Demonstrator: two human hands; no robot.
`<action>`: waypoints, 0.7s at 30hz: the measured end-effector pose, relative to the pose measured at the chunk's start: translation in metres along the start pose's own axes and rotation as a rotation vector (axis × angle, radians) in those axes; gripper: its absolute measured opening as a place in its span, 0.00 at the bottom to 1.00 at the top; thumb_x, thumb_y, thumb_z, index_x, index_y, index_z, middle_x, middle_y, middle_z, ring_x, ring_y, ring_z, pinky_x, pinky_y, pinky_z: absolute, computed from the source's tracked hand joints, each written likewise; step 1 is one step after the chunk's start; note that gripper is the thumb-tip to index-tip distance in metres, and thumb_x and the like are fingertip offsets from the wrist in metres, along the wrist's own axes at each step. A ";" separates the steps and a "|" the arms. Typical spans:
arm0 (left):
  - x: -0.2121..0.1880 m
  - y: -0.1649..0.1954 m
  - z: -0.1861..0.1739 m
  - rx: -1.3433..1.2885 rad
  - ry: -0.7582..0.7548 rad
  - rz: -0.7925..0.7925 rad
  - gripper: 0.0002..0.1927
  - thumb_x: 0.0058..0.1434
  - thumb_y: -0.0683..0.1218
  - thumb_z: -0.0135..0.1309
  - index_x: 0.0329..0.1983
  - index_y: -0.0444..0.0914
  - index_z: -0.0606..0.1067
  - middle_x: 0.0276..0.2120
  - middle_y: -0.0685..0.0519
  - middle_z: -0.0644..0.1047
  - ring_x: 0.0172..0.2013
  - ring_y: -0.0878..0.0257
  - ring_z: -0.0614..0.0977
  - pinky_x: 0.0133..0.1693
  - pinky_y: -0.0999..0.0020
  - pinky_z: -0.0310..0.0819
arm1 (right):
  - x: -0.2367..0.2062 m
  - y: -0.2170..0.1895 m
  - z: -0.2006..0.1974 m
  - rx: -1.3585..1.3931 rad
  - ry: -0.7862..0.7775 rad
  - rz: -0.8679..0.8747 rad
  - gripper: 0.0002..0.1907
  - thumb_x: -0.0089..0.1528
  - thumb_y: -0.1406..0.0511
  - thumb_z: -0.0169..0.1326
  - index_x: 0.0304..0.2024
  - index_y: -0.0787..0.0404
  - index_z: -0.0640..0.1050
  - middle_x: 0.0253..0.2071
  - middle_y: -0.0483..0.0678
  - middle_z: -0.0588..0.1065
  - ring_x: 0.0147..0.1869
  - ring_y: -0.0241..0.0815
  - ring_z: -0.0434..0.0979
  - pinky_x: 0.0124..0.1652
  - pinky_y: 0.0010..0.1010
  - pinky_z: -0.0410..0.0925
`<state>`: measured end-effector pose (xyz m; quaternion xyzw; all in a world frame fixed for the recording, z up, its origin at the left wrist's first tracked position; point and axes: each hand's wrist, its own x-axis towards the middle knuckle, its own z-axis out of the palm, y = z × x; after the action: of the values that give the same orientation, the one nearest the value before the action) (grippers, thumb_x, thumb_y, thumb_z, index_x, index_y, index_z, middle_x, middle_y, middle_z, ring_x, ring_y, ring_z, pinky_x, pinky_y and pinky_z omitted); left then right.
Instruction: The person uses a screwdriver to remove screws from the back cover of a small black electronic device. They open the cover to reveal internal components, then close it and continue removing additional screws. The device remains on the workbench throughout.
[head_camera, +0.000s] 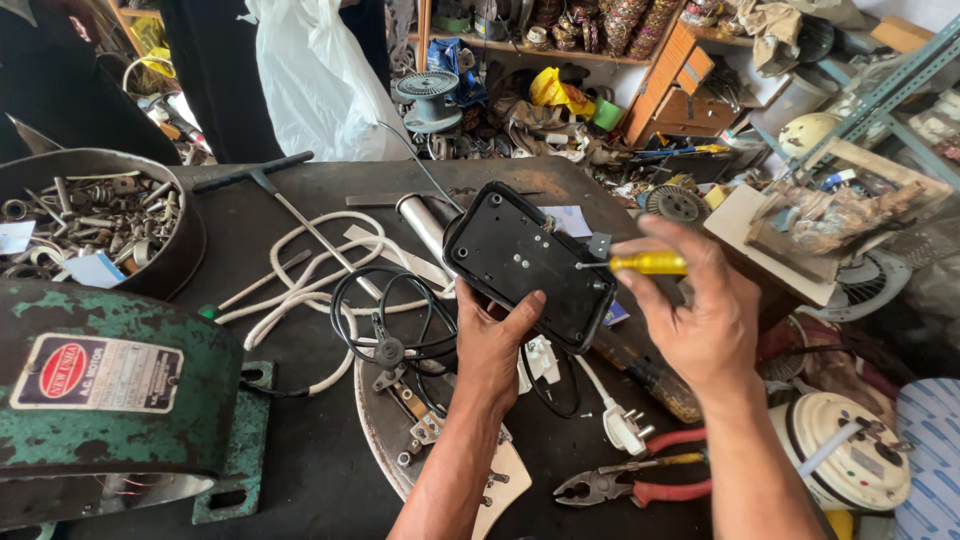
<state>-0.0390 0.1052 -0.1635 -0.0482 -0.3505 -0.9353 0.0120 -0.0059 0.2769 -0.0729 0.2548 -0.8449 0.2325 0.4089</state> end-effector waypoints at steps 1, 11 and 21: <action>0.000 0.000 0.000 0.002 0.000 0.001 0.40 0.51 0.39 0.65 0.65 0.38 0.60 0.52 0.47 0.75 0.53 0.57 0.78 0.56 0.60 0.76 | 0.000 0.000 0.003 -0.053 0.044 0.002 0.26 0.66 0.68 0.65 0.62 0.61 0.68 0.49 0.52 0.82 0.51 0.43 0.85 0.51 0.31 0.77; 0.000 0.003 0.003 -0.003 0.017 -0.036 0.39 0.51 0.37 0.64 0.66 0.38 0.60 0.52 0.46 0.75 0.52 0.56 0.79 0.56 0.59 0.77 | 0.001 0.001 0.001 0.062 0.022 0.042 0.24 0.67 0.69 0.61 0.63 0.60 0.67 0.49 0.52 0.81 0.54 0.43 0.84 0.52 0.33 0.76; 0.000 0.000 0.003 0.009 0.004 -0.004 0.40 0.52 0.35 0.63 0.67 0.38 0.59 0.53 0.46 0.75 0.53 0.56 0.79 0.56 0.60 0.76 | 0.000 -0.005 -0.003 0.157 -0.068 0.002 0.26 0.68 0.74 0.58 0.66 0.56 0.67 0.54 0.52 0.81 0.59 0.46 0.84 0.58 0.33 0.76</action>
<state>-0.0388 0.1067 -0.1613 -0.0453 -0.3550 -0.9337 0.0110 -0.0006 0.2747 -0.0699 0.2929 -0.8378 0.2896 0.3584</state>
